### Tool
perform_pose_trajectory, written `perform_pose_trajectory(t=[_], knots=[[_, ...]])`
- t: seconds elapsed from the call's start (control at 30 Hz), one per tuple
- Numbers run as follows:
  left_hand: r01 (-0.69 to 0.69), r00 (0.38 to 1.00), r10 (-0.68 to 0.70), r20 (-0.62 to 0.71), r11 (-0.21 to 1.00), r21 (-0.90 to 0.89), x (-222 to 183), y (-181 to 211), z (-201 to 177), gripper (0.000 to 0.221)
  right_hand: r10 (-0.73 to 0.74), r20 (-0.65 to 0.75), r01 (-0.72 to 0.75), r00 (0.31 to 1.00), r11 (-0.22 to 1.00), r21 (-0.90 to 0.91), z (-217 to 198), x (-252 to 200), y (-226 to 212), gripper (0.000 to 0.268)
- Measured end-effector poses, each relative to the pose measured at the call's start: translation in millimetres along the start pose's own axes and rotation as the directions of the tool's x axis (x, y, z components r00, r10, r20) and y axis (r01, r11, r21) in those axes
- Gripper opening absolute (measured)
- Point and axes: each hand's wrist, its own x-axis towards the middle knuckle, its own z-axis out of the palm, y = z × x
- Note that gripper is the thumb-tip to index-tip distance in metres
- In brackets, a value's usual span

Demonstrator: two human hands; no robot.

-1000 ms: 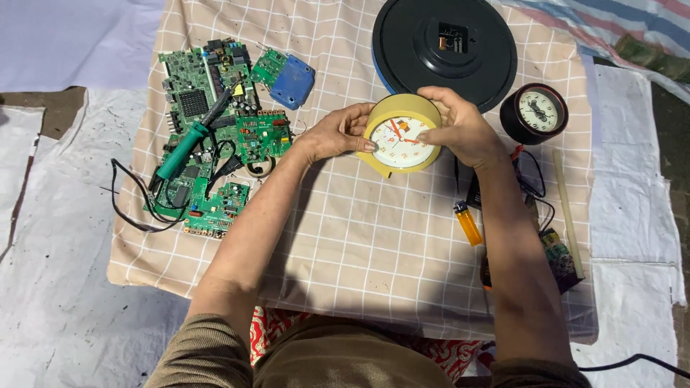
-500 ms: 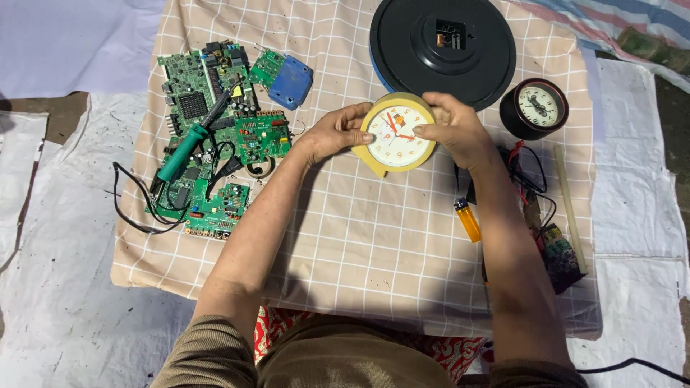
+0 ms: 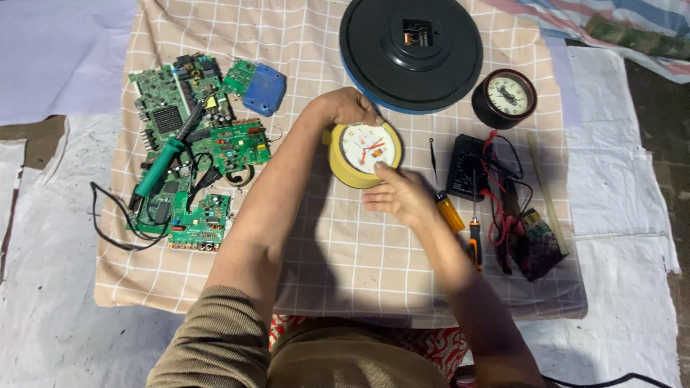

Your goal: Assembling a small analog clock by fitting the face and mechanism into the housing and securing it with a screwdriver.

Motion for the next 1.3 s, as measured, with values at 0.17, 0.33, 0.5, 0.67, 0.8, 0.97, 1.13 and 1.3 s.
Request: perform_pose_trajectory(t=[0.17, 0.33, 0.5, 0.67, 0.8, 0.97, 1.13, 1.3], knots=[[-0.010, 0.978, -0.036, 0.205, 0.976, 0.218, 42.1, 21.4, 3.2, 0.033, 0.052, 0.032, -0.059, 0.998, 0.948, 0.313, 20.6, 2.1, 21.2, 0.078], [-0.043, 0.947, -0.086, 0.311, 0.923, 0.384, 46.1, 35.7, 6.0, 0.037, 0.077, 0.085, -0.107, 0.993, 0.879, 0.464, 37.2, 12.3, 31.8, 0.087], [-0.076, 0.962, -0.003, 0.272, 0.957, 0.281, 22.4, 30.9, 2.4, 0.038, 0.076, 0.086, -0.107, 0.993, 0.893, 0.438, 40.2, 15.9, 34.9, 0.078], [-0.116, 0.993, 0.112, 0.036, 0.878, 0.464, -21.8, 41.4, 4.9, 0.054, 0.091, 0.109, -0.115, 0.990, 0.962, 0.248, 11.5, 4.7, 29.7, 0.081], [-0.314, 0.875, 0.398, -0.277, 0.900, 0.303, -123.2, 55.2, 4.9, 0.045, -0.139, 0.144, 0.161, 0.980, 0.974, -0.158, -54.3, 3.5, -10.4, 0.044], [-0.394, 0.761, 0.461, -0.456, 0.887, 0.239, -230.1, 18.0, 26.3, 0.034, -0.843, 0.002, 0.420, 0.538, 0.266, -0.868, -207.5, 74.9, -81.2, 0.023], [-0.130, 0.804, 0.168, -0.571, 0.986, 0.107, -311.8, -33.9, 57.5, 0.034, -0.980, -0.089, -0.016, -0.180, 0.093, -0.996, -382.1, 251.7, -97.1, 0.041], [-0.165, 0.794, 0.153, -0.588, 0.986, 0.034, -354.2, -87.0, 105.8, 0.028, -0.778, -0.550, -0.015, 0.304, 0.574, -0.819, -370.3, 249.6, -111.9, 0.045]])
